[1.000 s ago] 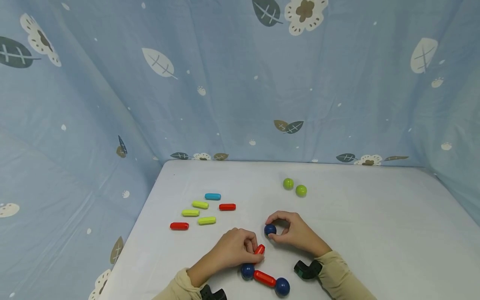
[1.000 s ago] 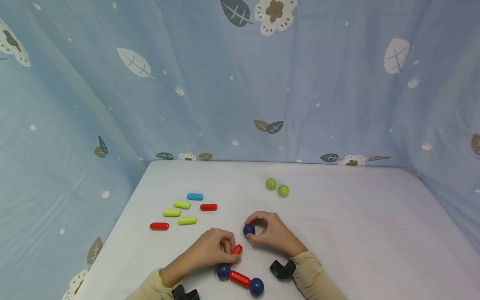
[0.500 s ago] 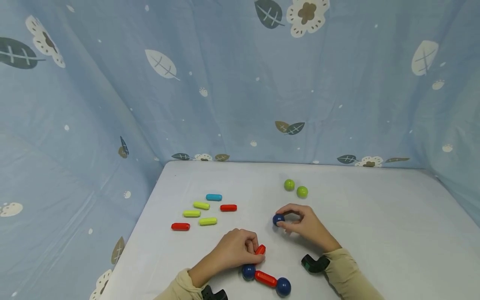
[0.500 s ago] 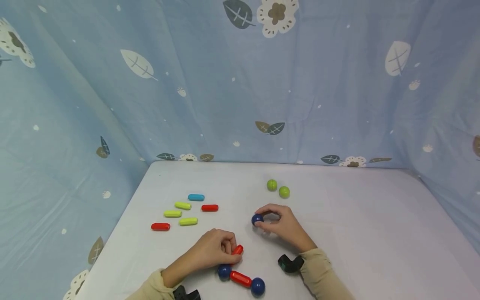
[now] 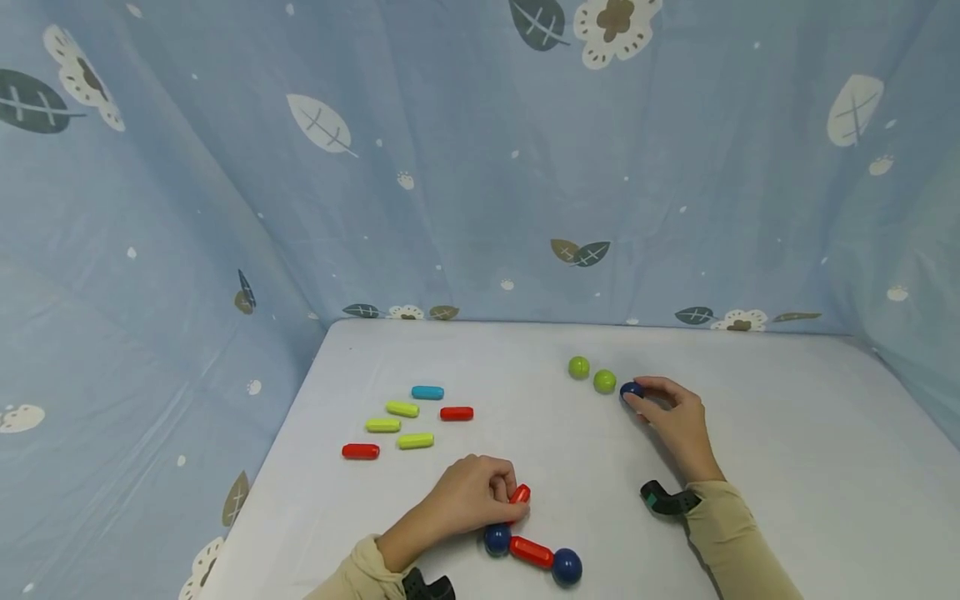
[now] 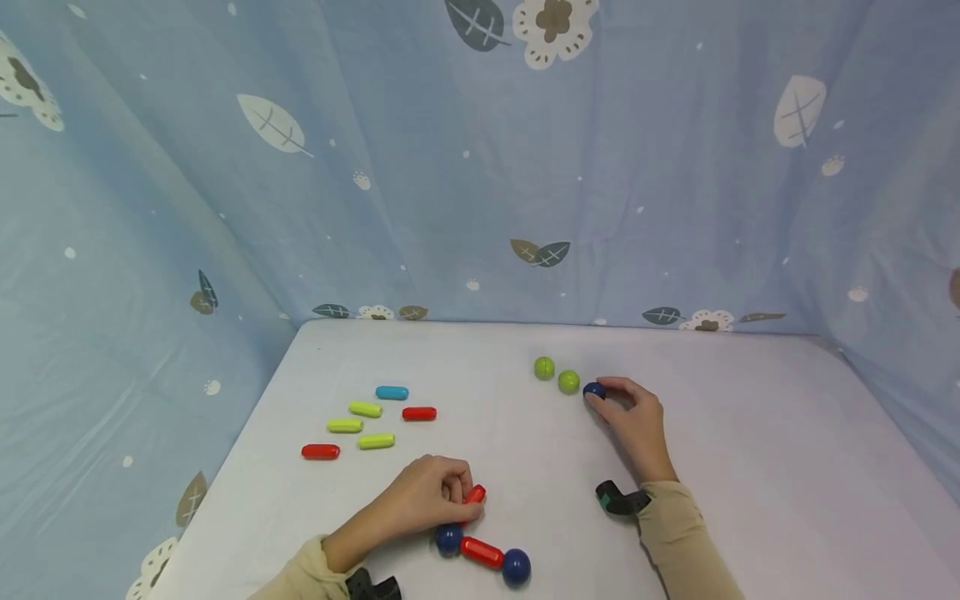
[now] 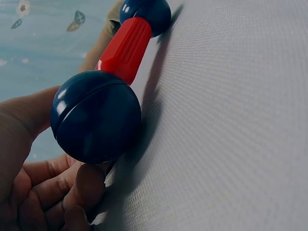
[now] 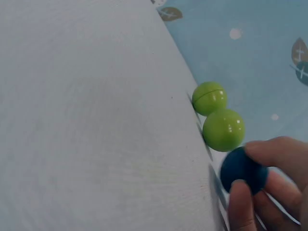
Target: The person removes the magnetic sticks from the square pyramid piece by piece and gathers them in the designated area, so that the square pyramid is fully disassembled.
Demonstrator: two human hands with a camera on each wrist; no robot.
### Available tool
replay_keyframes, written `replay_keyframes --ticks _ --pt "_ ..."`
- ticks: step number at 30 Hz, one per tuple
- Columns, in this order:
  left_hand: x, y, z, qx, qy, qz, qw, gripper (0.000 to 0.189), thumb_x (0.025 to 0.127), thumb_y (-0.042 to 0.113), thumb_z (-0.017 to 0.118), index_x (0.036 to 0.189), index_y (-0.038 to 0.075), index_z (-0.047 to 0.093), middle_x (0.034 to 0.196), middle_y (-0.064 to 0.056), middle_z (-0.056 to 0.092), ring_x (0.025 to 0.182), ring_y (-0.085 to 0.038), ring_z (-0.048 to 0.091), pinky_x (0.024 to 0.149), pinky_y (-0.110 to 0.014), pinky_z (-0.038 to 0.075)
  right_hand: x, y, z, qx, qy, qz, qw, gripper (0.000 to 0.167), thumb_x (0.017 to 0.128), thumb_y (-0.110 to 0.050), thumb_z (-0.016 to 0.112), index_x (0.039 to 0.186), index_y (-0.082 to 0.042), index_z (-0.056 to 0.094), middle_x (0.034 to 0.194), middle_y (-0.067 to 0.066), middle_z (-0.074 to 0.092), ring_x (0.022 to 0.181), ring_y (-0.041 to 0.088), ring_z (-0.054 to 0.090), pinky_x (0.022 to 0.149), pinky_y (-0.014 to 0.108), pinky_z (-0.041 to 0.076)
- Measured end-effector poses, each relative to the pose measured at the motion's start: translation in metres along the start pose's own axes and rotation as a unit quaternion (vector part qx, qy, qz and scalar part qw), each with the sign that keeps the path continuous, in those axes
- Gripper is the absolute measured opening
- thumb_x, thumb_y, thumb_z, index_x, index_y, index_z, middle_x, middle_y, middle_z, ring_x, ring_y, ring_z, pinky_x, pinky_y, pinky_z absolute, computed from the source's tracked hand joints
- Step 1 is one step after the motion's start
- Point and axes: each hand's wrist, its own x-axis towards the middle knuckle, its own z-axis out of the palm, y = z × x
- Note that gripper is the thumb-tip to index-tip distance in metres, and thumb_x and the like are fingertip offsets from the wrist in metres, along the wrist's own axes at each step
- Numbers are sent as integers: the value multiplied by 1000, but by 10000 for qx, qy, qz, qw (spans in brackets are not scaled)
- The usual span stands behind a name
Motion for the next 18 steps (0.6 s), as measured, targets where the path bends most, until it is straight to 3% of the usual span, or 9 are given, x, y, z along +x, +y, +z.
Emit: replay_keyframes --ticks 8,18 --pt "0 1 -1 21 28 38 10000 24 85 37 81 75 23 63 54 17 54 53 1 50 58 -18 35 -1 -1 1 -313 -84 -177 9993 42 93 -32 78 126 -7 69 130 15 69 105 -9 55 74 15 57" --pt "-1 1 -1 78 35 -25 10000 25 85 38 81 75 25 62 54 17 53 54 1 50 59 -19 34 -2 -3 1 -195 -136 -108 9997 45 92 -33 79 127 -6 69 131 16 67 107 -8 55 75 15 57"
